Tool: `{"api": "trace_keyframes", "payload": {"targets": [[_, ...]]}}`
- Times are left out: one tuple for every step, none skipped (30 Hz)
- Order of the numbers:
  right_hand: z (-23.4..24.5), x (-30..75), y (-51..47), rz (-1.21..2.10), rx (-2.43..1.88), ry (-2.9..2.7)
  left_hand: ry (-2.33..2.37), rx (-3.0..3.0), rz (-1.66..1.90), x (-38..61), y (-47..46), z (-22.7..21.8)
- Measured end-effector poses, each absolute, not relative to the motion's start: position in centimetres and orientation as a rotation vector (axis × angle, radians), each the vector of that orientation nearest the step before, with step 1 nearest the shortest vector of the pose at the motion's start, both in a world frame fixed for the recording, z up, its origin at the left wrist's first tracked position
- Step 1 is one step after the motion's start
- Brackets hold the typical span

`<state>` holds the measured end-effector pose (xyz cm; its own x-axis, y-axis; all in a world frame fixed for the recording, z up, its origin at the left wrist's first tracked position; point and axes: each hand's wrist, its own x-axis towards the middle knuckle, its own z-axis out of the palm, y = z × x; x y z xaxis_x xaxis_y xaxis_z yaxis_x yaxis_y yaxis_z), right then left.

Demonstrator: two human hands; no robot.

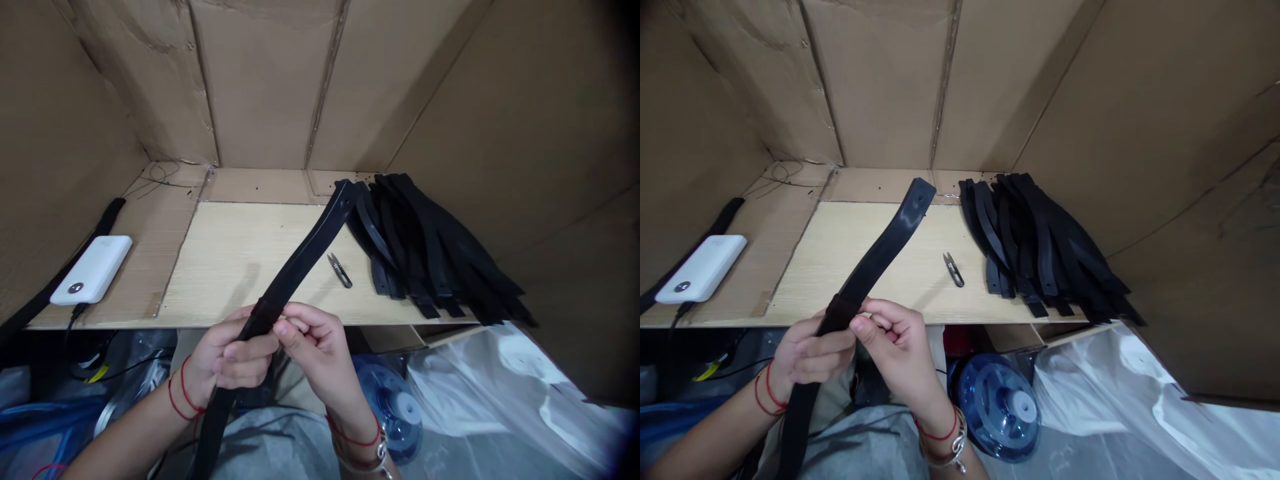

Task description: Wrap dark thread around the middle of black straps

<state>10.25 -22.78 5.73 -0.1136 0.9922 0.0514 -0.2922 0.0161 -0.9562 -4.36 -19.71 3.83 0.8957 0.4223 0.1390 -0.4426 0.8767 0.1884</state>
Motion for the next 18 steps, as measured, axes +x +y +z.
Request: {"api": "trace_keyframes", "payload": {"targets": [[5.8, 10.3, -22.7, 1.35, -0.915, -1.104, -0.105, 0.2, 0.456, -4.2, -19.7, 3.8], [5.8, 10.3, -22.6, 1.299, -0.934, -1.117, -0.107, 0.178, 0.466, -4.0, -19.8, 3.7], [5.7, 10.3, -22.5, 1.244, -0.963, -1.124, -0.1, 0.157, 0.481, -3.8, -19.8, 3.7], [5.6, 10.3, -22.4, 1.192, -0.999, -1.129, -0.086, 0.14, 0.499, -3.6, -19.8, 3.6], [5.5, 10.3, -22.4, 1.148, -1.034, -1.13, -0.067, 0.133, 0.519, -3.5, -19.8, 3.4], [5.4, 10.3, -22.4, 1.119, -1.065, -1.13, -0.049, 0.138, 0.539, -3.4, -19.8, 3.3], [5.4, 10.3, -22.4, 1.107, -1.086, -1.127, -0.034, 0.151, 0.553, -3.3, -19.8, 3.2], [5.3, 10.4, -22.4, 1.111, -1.097, -1.123, -0.029, 0.167, 0.556, -3.3, -19.8, 3.0], [5.4, 10.4, -22.4, 1.127, -1.098, -1.122, -0.032, 0.18, 0.551, -3.3, -19.8, 2.9], [5.4, 10.5, -22.4, 1.145, -1.093, -1.118, -0.036, 0.184, 0.542, -3.3, -19.7, 2.9], [5.4, 10.5, -22.4, 1.162, -1.085, -1.113, -0.043, 0.181, 0.53, -3.3, -19.7, 2.9], [5.4, 10.6, -22.4, 1.173, -1.077, -1.109, -0.048, 0.177, 0.517, -3.3, -19.7, 2.9], [5.4, 10.6, -22.4, 1.18, -1.071, -1.104, -0.048, 0.178, 0.509, -3.3, -19.7, 3.0], [5.3, 10.7, -22.4, 1.182, -1.068, -1.098, -0.039, 0.189, 0.513, -3.3, -19.8, 3.1], [5.2, 10.7, -22.4, 1.183, -1.069, -1.091, -0.019, 0.21, 0.529, -3.2, -19.9, 3.3], [5.0, 10.8, -22.4, 1.183, -1.074, -1.083, 0.009, 0.238, 0.554, -3.2, -20.0, 3.5], [4.8, 10.8, -22.4, 1.181, -1.08, -1.071, 0.039, 0.274, 0.583, -3.1, -20.1, 3.7], [4.6, 10.8, -22.5, 1.177, -1.083, -1.054, 0.061, 0.313, 0.612, -3.0, -20.2, 3.9]]}}
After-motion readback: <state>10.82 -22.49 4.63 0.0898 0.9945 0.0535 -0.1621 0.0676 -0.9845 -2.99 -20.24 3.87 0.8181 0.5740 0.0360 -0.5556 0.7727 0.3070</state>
